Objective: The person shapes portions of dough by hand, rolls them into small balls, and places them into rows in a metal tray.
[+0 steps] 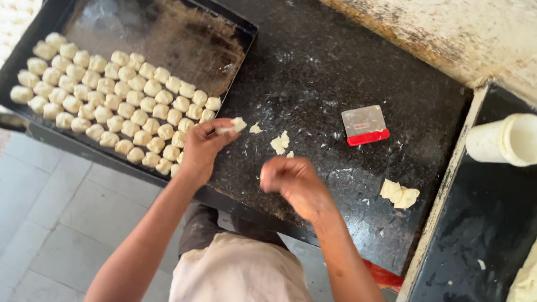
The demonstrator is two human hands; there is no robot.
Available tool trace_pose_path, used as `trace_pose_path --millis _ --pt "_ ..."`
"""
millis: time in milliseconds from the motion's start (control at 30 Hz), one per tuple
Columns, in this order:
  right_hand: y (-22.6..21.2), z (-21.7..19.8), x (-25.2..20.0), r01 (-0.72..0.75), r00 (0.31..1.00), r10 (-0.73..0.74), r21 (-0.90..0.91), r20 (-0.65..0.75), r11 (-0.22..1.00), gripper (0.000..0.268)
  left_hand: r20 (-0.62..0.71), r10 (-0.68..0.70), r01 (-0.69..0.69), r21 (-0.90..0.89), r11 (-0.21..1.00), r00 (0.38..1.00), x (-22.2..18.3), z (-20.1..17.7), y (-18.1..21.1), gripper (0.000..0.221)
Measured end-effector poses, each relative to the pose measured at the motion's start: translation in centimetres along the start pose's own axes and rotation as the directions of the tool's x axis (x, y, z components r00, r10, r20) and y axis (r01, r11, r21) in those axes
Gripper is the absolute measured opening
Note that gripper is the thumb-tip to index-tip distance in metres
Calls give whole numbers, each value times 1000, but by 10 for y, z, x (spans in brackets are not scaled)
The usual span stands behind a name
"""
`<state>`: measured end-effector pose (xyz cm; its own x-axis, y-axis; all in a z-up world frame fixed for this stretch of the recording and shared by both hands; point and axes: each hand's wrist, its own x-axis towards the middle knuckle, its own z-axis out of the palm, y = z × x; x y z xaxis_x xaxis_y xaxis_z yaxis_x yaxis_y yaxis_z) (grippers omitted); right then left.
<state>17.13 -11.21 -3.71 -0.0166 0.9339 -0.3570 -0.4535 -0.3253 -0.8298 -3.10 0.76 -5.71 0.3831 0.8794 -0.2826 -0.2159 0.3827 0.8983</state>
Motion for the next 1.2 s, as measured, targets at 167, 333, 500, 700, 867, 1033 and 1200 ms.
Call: trace_pose_path --millis 167,333,500,700,867,1033,1200 --pt "-5 22 21 21 989 -51 -204 -142 979 54 160 -246 249 4 969 956 -16 -15 10 15" --pt "-14 65 42 516 729 -558 -854 397 67 22 215 96 -109 49 993 972 -13 -34 21 18" --pt "-31 132 76 710 488 -528 -668 695 -222 34 0 -139 138 -145 980 990 -5 -73 55 38" --pt "-41 213 148 589 760 -463 -783 455 197 30 -10 22 -23 -50 998 1000 -15 -148 103 33" --pt "-14 262 257 701 614 -703 -657 359 277 19 -283 436 -439 58 897 854 5 -228 143 20" --pt "38 285 351 191 911 -413 -866 -20 463 40 -196 423 -146 745 651 885 88 -283 124 23" --pt "82 190 255 433 893 -380 -692 241 578 39 212 263 -236 970 64 941 163 -291 79 53"
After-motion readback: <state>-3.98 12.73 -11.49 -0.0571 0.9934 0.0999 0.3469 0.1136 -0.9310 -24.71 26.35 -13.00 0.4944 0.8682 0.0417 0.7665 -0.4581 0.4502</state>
